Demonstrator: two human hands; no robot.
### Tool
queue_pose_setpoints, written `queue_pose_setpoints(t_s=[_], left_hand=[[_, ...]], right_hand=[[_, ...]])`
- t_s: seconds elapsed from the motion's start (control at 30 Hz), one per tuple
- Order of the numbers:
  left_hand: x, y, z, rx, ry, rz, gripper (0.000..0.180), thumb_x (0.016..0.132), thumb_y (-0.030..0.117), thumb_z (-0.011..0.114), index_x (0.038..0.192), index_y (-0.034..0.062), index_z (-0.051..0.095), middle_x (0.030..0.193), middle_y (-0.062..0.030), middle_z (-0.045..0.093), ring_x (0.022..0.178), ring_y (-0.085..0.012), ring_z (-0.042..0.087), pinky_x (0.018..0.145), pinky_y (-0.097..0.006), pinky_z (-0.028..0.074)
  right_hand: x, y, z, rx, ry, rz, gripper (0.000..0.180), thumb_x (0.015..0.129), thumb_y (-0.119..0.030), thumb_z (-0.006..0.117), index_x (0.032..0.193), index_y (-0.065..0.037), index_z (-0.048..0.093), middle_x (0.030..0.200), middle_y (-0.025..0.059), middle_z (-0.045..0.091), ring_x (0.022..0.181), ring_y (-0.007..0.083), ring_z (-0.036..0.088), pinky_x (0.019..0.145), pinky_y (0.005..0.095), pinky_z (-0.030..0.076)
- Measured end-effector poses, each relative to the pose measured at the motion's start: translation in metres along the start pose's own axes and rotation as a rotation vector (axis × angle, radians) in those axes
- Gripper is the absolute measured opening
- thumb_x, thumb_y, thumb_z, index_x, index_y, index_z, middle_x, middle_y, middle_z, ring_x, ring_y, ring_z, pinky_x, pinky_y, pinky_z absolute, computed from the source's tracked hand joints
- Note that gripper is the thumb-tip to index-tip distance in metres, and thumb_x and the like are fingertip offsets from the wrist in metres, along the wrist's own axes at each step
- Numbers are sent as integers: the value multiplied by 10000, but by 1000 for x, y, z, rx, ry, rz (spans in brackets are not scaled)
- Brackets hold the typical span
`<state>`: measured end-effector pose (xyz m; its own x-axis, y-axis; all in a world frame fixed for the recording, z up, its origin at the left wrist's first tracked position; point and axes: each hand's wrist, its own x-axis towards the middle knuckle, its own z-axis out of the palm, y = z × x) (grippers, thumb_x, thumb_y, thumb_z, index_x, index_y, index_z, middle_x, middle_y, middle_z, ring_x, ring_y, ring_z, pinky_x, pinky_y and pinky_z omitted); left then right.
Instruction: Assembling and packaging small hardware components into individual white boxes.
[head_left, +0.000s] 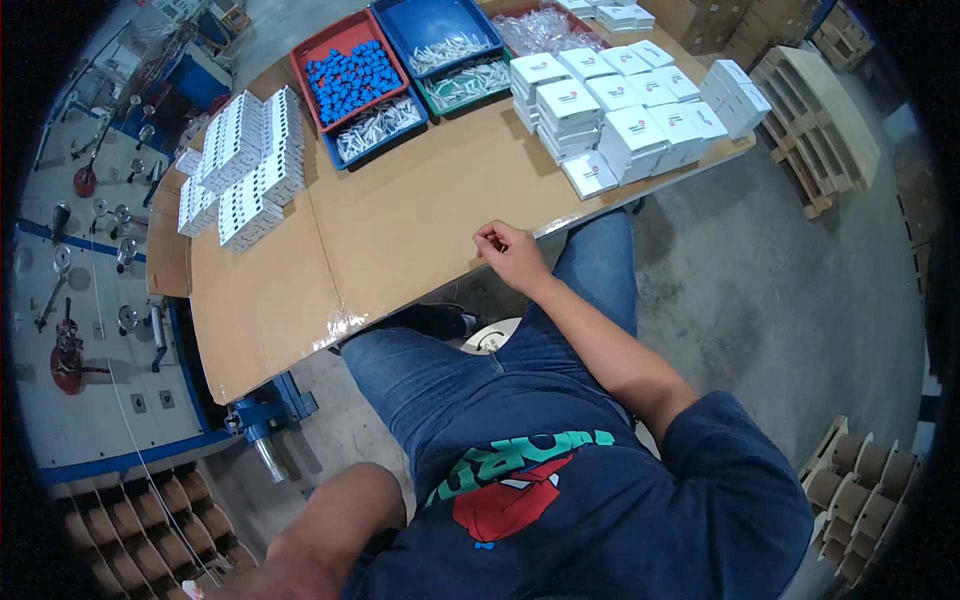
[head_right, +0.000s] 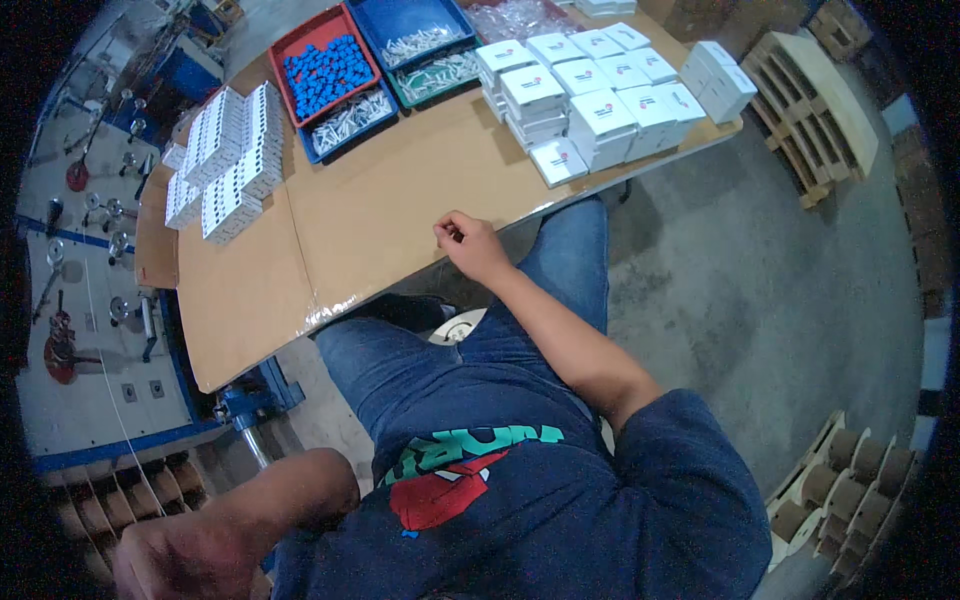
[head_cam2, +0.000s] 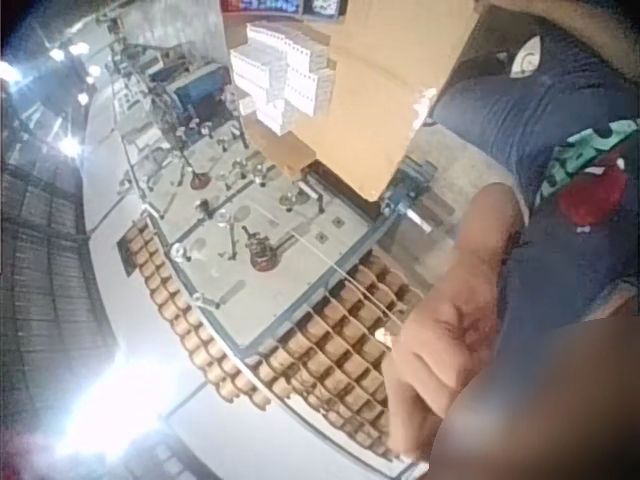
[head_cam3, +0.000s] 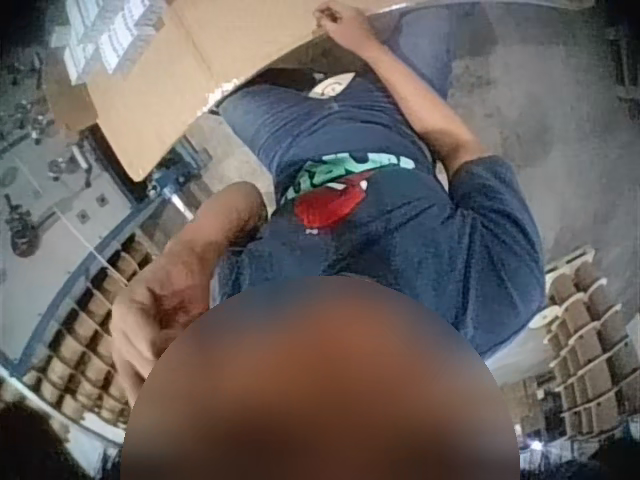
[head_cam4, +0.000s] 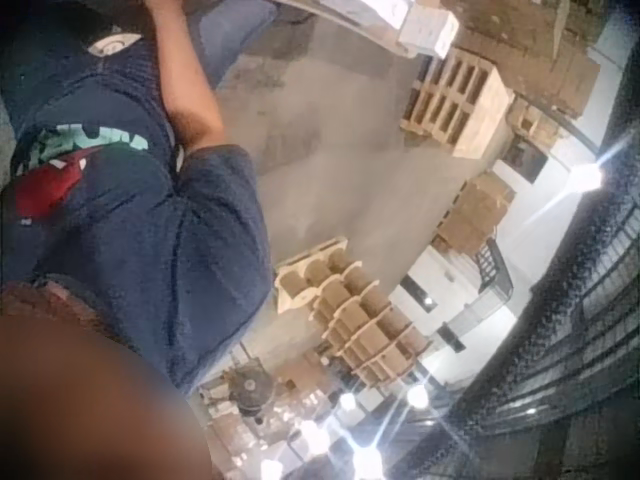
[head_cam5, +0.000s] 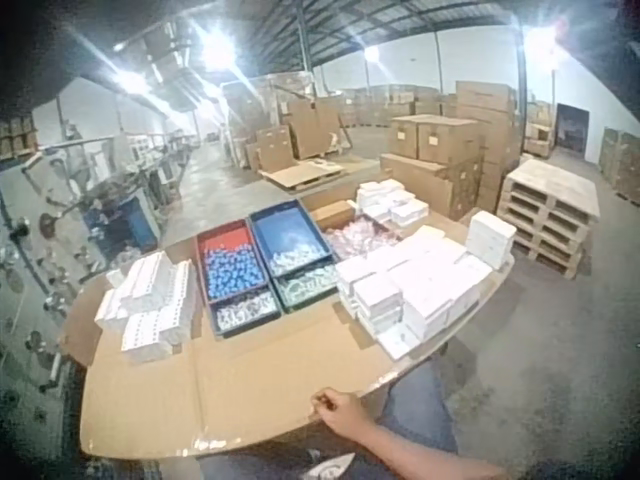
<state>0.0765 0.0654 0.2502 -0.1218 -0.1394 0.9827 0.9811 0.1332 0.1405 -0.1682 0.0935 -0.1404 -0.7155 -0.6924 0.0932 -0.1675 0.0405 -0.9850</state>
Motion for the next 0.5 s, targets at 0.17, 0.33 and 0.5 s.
queue_pose_setpoints(t_s=[0.17,0.33,0.5], left_hand=[[2,-5,10,-85,176,-46,155,1014,208,640,985,85,729,943,71,734,541,-50,547,551,-233,436],[-1,-1,23,-118,314,97,152,977,72,631,1007,23,772,813,31,733,514,-44,536,524,-237,441],[-7,28,11,-202,214,-15,195,974,31,574,1056,-3,748,736,18,679,502,-27,516,508,-223,409]], right_hand=[[1,7,-3,12,45,-11,150,955,-154,677,981,-7,697,793,64,723,715,125,674,673,291,533],[3,10,-4,-17,43,-11,151,954,-158,677,979,-11,704,781,68,725,694,126,674,663,294,535],[5,13,6,-24,18,-11,149,953,-154,675,968,-8,699,785,78,729,709,135,694,673,295,544]])
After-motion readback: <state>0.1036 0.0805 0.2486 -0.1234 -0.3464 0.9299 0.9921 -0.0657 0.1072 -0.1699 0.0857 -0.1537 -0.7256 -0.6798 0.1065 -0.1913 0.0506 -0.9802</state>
